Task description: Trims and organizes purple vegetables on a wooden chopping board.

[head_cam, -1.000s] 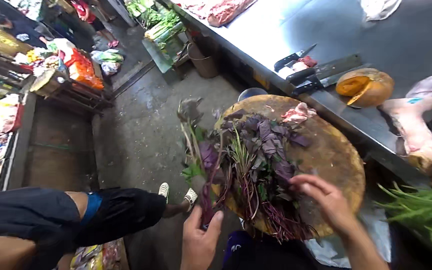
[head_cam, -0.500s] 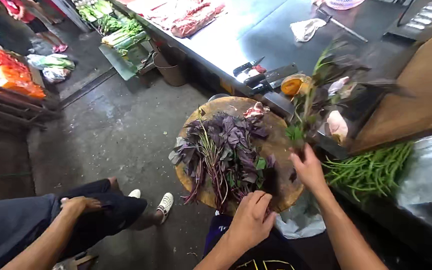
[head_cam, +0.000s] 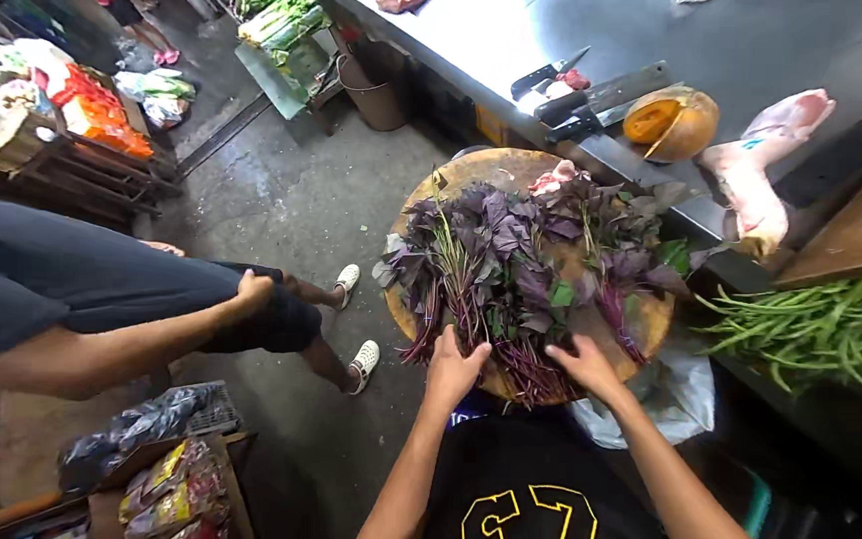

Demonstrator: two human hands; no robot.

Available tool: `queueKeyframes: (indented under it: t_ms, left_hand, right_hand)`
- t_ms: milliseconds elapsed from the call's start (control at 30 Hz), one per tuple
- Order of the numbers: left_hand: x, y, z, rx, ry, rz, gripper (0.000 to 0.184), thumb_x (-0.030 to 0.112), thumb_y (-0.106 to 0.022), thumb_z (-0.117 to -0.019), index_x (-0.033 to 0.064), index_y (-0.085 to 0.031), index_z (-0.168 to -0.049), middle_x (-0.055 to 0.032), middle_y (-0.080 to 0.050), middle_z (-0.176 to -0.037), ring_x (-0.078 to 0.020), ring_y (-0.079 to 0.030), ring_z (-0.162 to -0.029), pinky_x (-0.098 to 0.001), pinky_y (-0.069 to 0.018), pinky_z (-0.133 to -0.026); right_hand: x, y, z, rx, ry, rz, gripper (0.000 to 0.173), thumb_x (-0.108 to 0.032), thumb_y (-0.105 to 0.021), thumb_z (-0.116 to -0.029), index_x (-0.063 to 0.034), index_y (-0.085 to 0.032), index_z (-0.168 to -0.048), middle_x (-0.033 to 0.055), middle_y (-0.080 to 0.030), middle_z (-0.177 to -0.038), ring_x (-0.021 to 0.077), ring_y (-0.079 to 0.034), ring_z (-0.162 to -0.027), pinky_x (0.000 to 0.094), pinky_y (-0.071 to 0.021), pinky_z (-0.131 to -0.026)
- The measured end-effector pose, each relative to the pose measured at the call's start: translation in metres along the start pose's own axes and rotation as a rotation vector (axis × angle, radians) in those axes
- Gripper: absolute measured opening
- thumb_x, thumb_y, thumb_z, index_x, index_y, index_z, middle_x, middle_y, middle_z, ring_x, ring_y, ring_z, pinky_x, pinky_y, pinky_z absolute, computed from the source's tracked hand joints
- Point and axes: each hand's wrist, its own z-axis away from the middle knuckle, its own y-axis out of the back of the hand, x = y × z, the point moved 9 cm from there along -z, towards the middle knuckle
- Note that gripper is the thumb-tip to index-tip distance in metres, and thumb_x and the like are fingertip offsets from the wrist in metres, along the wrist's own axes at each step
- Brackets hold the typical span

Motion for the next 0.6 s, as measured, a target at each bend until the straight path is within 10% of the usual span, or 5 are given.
queueKeyframes:
  t_ms: [200, 300, 433, 600]
  left_hand:
    - [-0.017, 0.001, -0.016, -0.01, 0.025, 0.005, 0.077, 0.017, -0.066, -0.0918, 0.0079, -0.031, -0.16, -0.0218, -0.062, -0.136, -0.0346, -0.063, -0.123, -0.0549, -0.0501, -0.104]
    - [-0.031, 0.026, -0.027, -0.01, 0.024, 0.168, 0.074, 0.015, -0.064, -0.0948, 0.0078, -0.03, -0.159, -0.0212, -0.065, -0.121, -0.0314, -0.069, -0.098, -0.0502, -0.059, -0.084]
    - [-0.052, 0.051, -0.046, -0.046, 0.022, 0.511, 0.073, 0.017, -0.069, -0.0954, 0.0063, -0.031, -0.158, -0.0246, -0.06, -0.125, -0.0319, -0.068, -0.097, -0.0478, -0.0611, -0.078]
    - [-0.069, 0.057, -0.048, -0.134, 0.228, 1.072, 0.041, 0.027, -0.034, -0.1127, 0.0031, -0.042, -0.145, -0.02, -0.065, -0.116, -0.0286, -0.07, -0.086, -0.045, -0.0592, -0.072]
  right_hand:
    - [-0.021, -0.065, 0.007, 0.01, 0.001, -0.084, 0.079, -0.033, -0.082, -0.085, 0.006, -0.048, -0.144, 0.0282, -0.048, -0.148, 0.0366, -0.046, -0.14, 0.0492, -0.0381, -0.117]
    - [-0.04, -0.101, 0.002, 0.023, 0.032, -0.084, 0.066, -0.029, -0.075, -0.0906, 0.0056, -0.052, -0.141, 0.028, -0.049, -0.147, 0.0359, -0.046, -0.14, 0.0476, -0.0383, -0.117]
    - [-0.064, -0.115, -0.002, -0.004, 0.01, -0.021, 0.065, -0.034, -0.073, -0.0931, 0.0042, -0.053, -0.142, 0.0294, -0.049, -0.147, 0.0389, -0.046, -0.14, 0.0513, -0.0375, -0.118]
    - [-0.121, -0.069, 0.049, 0.219, 0.086, 0.083, 0.033, -0.026, -0.061, -0.1006, -0.0032, -0.068, -0.124, 0.0202, -0.062, -0.123, 0.0309, -0.065, -0.108, 0.0474, -0.0549, -0.092]
